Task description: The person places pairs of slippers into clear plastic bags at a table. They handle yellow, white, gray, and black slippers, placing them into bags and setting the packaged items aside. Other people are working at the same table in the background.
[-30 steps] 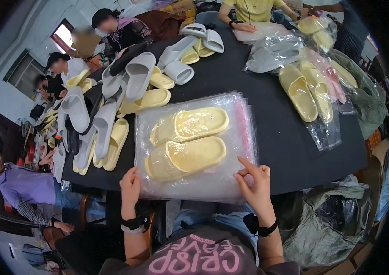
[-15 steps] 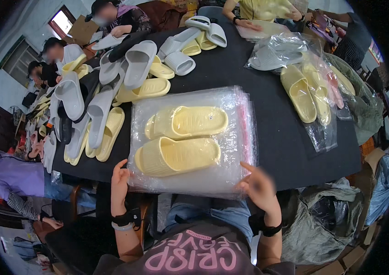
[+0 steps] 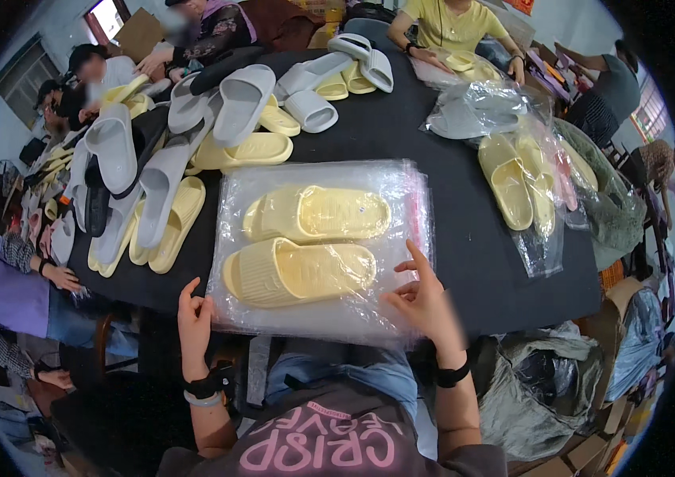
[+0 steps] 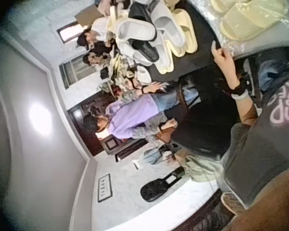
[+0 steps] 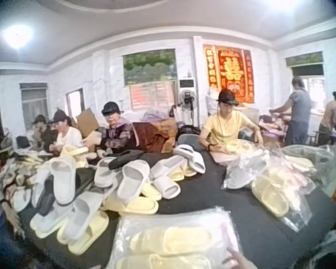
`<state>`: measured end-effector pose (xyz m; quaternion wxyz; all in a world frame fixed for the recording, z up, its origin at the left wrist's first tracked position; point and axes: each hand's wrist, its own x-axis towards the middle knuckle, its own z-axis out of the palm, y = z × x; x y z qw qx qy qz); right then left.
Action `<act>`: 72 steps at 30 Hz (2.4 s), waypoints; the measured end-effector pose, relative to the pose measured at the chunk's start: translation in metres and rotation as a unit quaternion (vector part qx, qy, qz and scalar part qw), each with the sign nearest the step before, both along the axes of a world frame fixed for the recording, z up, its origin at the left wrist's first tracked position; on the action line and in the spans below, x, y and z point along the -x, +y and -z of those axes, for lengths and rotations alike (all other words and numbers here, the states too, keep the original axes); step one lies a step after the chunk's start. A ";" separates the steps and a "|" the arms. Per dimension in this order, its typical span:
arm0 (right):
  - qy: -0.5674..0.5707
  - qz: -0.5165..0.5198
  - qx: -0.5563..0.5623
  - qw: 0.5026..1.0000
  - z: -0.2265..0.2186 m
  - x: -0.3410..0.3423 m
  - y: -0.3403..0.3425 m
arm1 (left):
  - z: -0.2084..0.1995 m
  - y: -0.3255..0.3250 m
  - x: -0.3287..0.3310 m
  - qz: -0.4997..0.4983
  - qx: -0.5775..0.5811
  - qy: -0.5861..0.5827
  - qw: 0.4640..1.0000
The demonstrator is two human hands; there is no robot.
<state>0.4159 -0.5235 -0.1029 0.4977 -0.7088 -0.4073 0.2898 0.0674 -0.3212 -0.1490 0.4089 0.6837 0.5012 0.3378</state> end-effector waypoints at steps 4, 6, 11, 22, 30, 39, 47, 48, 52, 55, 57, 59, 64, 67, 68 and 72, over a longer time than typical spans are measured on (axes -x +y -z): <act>0.134 -0.001 -0.164 0.977 0.008 -0.008 -0.004 | -0.004 -0.004 -0.002 0.034 -0.173 0.225 0.958; 0.138 0.016 -0.232 0.963 -0.003 -0.008 -0.003 | -0.011 -0.007 -0.016 0.006 -0.232 0.213 0.949; 0.168 0.098 -0.172 0.966 0.025 -0.043 -0.007 | -0.029 0.006 -0.053 0.100 -0.254 0.054 0.961; -0.298 -0.323 -0.094 0.893 -0.029 -0.027 0.082 | 0.023 0.031 -0.079 0.122 -0.223 0.080 0.964; -0.397 -0.433 -0.077 0.806 0.003 0.019 0.146 | 0.027 0.032 -0.077 0.140 -0.215 0.105 0.961; -0.445 -0.350 -0.129 0.814 0.012 -0.016 0.118 | 0.036 0.032 -0.080 0.128 -0.217 0.147 0.957; -0.343 -0.198 -0.023 0.918 0.003 -0.101 -0.014 | 0.035 0.028 -0.082 0.141 -0.314 0.258 0.903; -0.318 -0.153 -0.021 0.935 0.014 -0.116 -0.036 | 0.028 0.023 -0.088 0.145 -0.303 0.259 0.906; -0.353 0.063 0.001 0.933 -0.005 -0.126 -0.071 | 0.016 0.013 -0.092 0.137 -0.322 0.317 0.881; -0.267 0.102 -0.037 0.958 -0.047 -0.105 -0.065 | 0.019 0.013 -0.096 0.121 -0.328 0.311 0.884; -0.253 0.079 -0.085 0.960 -0.066 -0.083 -0.043 | 0.015 0.011 -0.097 0.115 -0.329 0.313 0.884; -0.284 0.004 -0.005 0.959 -0.084 -0.061 -0.016 | 0.012 0.010 -0.095 0.114 -0.329 0.305 0.886; -0.453 -0.113 -0.053 0.883 -0.077 -0.007 0.059 | 0.010 0.009 -0.096 0.111 -0.311 0.307 0.893; -0.516 -0.071 -0.008 0.854 -0.047 0.019 0.083 | 0.009 0.008 -0.095 0.112 -0.311 0.287 0.899; -0.518 -0.072 0.031 0.852 -0.027 0.022 0.089 | 0.016 0.010 -0.096 0.107 -0.313 0.271 0.904; -0.533 -0.068 0.108 0.837 0.023 0.025 0.099 | 0.012 0.008 -0.096 0.115 -0.306 0.285 0.901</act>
